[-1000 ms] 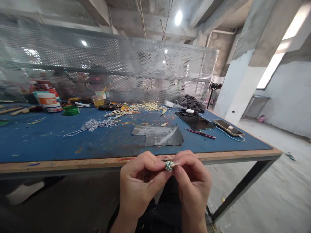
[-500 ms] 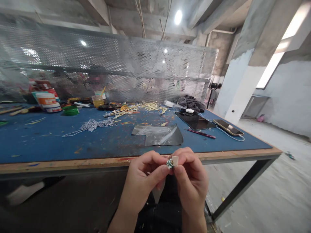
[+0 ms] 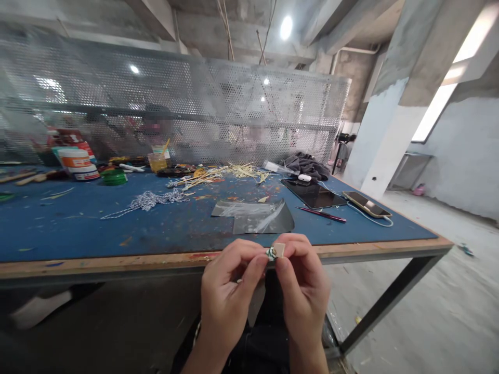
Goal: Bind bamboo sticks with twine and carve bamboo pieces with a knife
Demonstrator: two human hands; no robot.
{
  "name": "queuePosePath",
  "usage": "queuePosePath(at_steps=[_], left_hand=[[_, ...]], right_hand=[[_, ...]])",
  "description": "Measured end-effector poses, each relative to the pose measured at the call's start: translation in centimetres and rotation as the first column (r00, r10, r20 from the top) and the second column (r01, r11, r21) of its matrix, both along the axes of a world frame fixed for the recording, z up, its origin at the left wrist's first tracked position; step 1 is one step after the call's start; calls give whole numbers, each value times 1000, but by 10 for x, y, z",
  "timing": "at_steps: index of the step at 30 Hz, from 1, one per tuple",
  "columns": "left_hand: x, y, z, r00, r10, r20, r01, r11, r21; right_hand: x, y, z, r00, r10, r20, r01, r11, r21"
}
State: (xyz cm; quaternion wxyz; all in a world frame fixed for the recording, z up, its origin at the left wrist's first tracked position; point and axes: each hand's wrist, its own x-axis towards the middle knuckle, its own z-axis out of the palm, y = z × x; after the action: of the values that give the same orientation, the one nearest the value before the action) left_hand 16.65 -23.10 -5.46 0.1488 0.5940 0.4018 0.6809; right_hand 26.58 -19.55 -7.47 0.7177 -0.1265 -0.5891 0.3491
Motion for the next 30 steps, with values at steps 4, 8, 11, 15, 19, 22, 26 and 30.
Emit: queuePosePath(at_steps=[4, 8, 11, 15, 19, 22, 26, 30], left_hand=[[-1, 0, 1, 999, 21, -46, -21, 1000, 11], [-2, -1, 4, 997, -68, 38, 73, 988, -136], [-2, 2, 3, 977, -143, 156, 173, 964, -201], [1, 10, -1, 886, -275, 372, 392, 874, -288], [4, 13, -1, 893, -228, 388, 344, 902, -260], [4, 12, 2, 968, -109, 227, 139, 983, -121], [1, 8, 1, 994, -7, 105, 9, 1000, -14], [1, 5, 1, 998, 58, 32, -58, 998, -1]], right_hand=[[-1, -1, -1, 1000, 14, -8, -14, 1000, -2], [-1, -1, -2, 1000, -18, 7, 18, 1000, 8], [-1, -1, -4, 999, -41, -7, 41, 999, 14], [-1, 0, -6, 999, -38, -11, 38, 999, 2], [-1, 1, -5, 998, -56, 1, 56, 998, -6], [-1, 1, -2, 996, -85, 8, 85, 996, -3], [-2, 1, -1, 992, -128, 16, 128, 992, 2], [-2, 2, -3, 989, -148, 30, 148, 989, 1]])
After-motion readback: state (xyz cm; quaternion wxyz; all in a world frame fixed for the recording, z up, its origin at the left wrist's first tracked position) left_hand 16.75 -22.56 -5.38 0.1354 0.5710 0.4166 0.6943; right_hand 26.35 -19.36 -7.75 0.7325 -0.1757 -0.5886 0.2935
